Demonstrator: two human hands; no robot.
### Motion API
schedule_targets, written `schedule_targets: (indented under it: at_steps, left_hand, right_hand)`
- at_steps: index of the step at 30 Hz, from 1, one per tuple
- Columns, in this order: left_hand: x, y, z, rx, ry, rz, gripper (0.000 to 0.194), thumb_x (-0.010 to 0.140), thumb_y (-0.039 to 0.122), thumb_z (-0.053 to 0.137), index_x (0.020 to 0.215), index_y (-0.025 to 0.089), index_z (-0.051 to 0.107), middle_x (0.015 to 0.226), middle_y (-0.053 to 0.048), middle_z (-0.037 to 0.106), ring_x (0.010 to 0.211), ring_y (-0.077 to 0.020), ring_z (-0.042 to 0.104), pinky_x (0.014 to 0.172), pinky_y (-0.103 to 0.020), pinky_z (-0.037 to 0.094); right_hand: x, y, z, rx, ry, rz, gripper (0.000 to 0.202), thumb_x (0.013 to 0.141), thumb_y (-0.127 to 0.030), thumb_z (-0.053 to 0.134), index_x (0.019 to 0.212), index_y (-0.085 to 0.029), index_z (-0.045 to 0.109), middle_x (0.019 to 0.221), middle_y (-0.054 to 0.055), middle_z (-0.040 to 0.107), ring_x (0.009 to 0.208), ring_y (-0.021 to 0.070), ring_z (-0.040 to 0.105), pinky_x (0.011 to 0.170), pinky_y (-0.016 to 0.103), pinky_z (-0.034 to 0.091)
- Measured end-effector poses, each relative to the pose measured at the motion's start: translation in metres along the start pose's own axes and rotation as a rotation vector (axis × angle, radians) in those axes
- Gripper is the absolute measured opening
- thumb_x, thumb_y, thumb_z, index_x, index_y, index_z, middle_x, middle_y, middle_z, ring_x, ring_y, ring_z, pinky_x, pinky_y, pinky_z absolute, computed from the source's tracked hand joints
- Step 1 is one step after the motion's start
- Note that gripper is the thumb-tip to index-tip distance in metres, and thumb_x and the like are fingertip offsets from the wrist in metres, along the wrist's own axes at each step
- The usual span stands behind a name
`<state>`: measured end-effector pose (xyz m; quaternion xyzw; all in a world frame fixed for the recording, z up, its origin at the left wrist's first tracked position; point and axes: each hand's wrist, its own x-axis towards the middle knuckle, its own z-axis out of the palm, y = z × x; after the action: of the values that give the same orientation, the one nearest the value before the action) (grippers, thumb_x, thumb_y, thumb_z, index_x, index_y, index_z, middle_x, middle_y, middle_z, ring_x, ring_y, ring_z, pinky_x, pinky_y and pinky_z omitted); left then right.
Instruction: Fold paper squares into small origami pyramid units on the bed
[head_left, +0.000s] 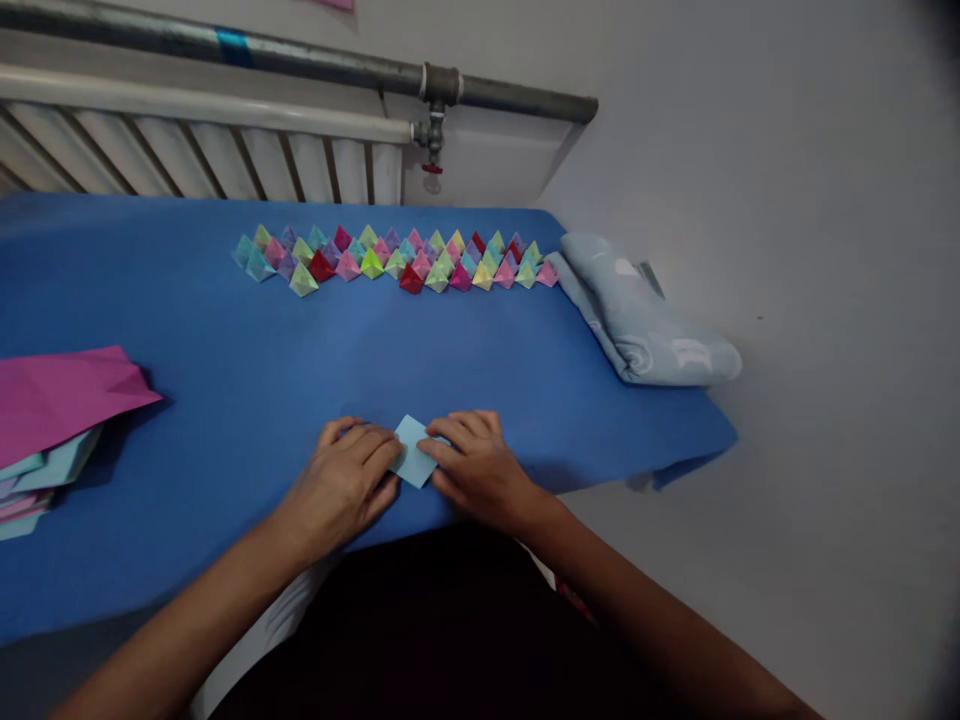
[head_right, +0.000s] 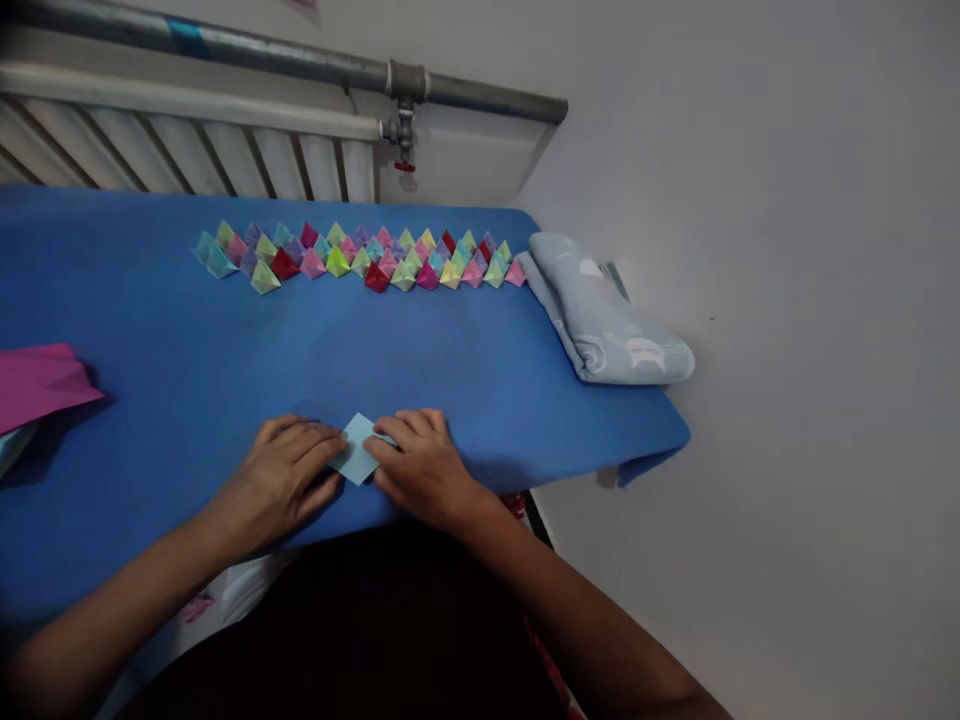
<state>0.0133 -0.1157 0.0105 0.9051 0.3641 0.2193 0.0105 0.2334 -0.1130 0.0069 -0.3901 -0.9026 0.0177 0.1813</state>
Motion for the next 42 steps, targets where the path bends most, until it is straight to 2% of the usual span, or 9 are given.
schedule_targets:
  at_steps: [6, 12, 19, 26, 29, 38, 42]
  left_hand:
    - [-0.003, -0.003, 0.003, -0.024, 0.062, 0.000, 0.014, 0.089, 0.014, 0.053, 0.097, 0.015, 0.065, 0.101, -0.010, 0.072, 0.092, -0.0226, 0.065, 0.095, -0.045, 0.040]
    - [-0.002, 0.003, 0.006, -0.054, 0.098, -0.138, 0.015, 0.092, 0.017, 0.051, 0.096, 0.018, 0.066, 0.098, -0.006, 0.073, 0.095, -0.0228, 0.064, 0.093, -0.045, 0.040]
    - [0.002, 0.003, 0.009, -0.140, 0.061, -0.356, 0.023, 0.093, 0.028, 0.049, 0.085, 0.021, 0.069, 0.097, -0.006, 0.071, 0.100, -0.0271, 0.059, 0.086, -0.046, 0.041]
    - [0.010, 0.003, 0.005, -0.206, -0.081, -0.547, 0.027, 0.091, 0.032, 0.048, 0.080, 0.022, 0.070, 0.099, -0.005, 0.070, 0.097, -0.0255, 0.056, 0.085, -0.045, 0.041]
    - [0.012, 0.004, 0.004, -0.200, -0.088, -0.563, 0.029, 0.092, 0.032, 0.046, 0.080, 0.022, 0.071, 0.098, -0.005, 0.069, 0.096, -0.0250, 0.056, 0.084, -0.044, 0.041]
    - [0.011, 0.003, 0.013, -0.124, 0.014, -0.510, 0.027, 0.090, 0.031, 0.050, 0.072, 0.021, 0.066, 0.091, -0.007, 0.069, 0.088, -0.0270, 0.055, 0.075, -0.044, 0.041]
    - [0.012, 0.002, 0.013, -0.075, -0.004, -0.509, 0.026, 0.089, 0.032, 0.051, 0.072, 0.019, 0.064, 0.090, -0.009, 0.067, 0.088, -0.0277, 0.054, 0.074, -0.044, 0.041]
  right_hand:
    - [-0.004, 0.000, 0.001, 0.162, -0.048, 0.134, 0.014, 0.090, -0.019, 0.056, 0.100, -0.019, 0.065, 0.103, 0.005, 0.068, 0.090, 0.0202, 0.055, 0.082, 0.037, 0.031]
    - [0.000, 0.003, 0.003, 0.322, -0.010, 0.286, 0.010, 0.092, -0.021, 0.057, 0.092, -0.021, 0.067, 0.101, 0.004, 0.068, 0.092, 0.0177, 0.058, 0.083, 0.035, 0.033]
    - [0.009, 0.002, 0.004, 0.365, -0.008, 0.417, 0.009, 0.091, -0.024, 0.059, 0.087, -0.021, 0.066, 0.102, 0.004, 0.068, 0.097, 0.0184, 0.059, 0.085, 0.035, 0.035]
    - [0.017, -0.001, -0.001, 0.371, -0.047, 0.543, 0.013, 0.089, -0.024, 0.061, 0.077, -0.020, 0.061, 0.100, 0.003, 0.067, 0.096, 0.0188, 0.058, 0.085, 0.035, 0.033]
    - [0.017, 0.000, -0.001, 0.375, -0.040, 0.541, 0.015, 0.090, -0.024, 0.058, 0.076, -0.020, 0.060, 0.099, 0.003, 0.066, 0.095, 0.0180, 0.057, 0.084, 0.035, 0.033]
    - [0.022, 0.000, -0.002, 0.325, -0.092, 0.584, 0.016, 0.089, -0.025, 0.059, 0.074, -0.019, 0.057, 0.100, 0.003, 0.065, 0.093, 0.0181, 0.057, 0.084, 0.035, 0.035]
    - [0.022, 0.000, -0.002, 0.319, -0.080, 0.583, 0.015, 0.088, -0.025, 0.060, 0.075, -0.019, 0.057, 0.100, 0.004, 0.064, 0.092, 0.0182, 0.057, 0.084, 0.036, 0.035]
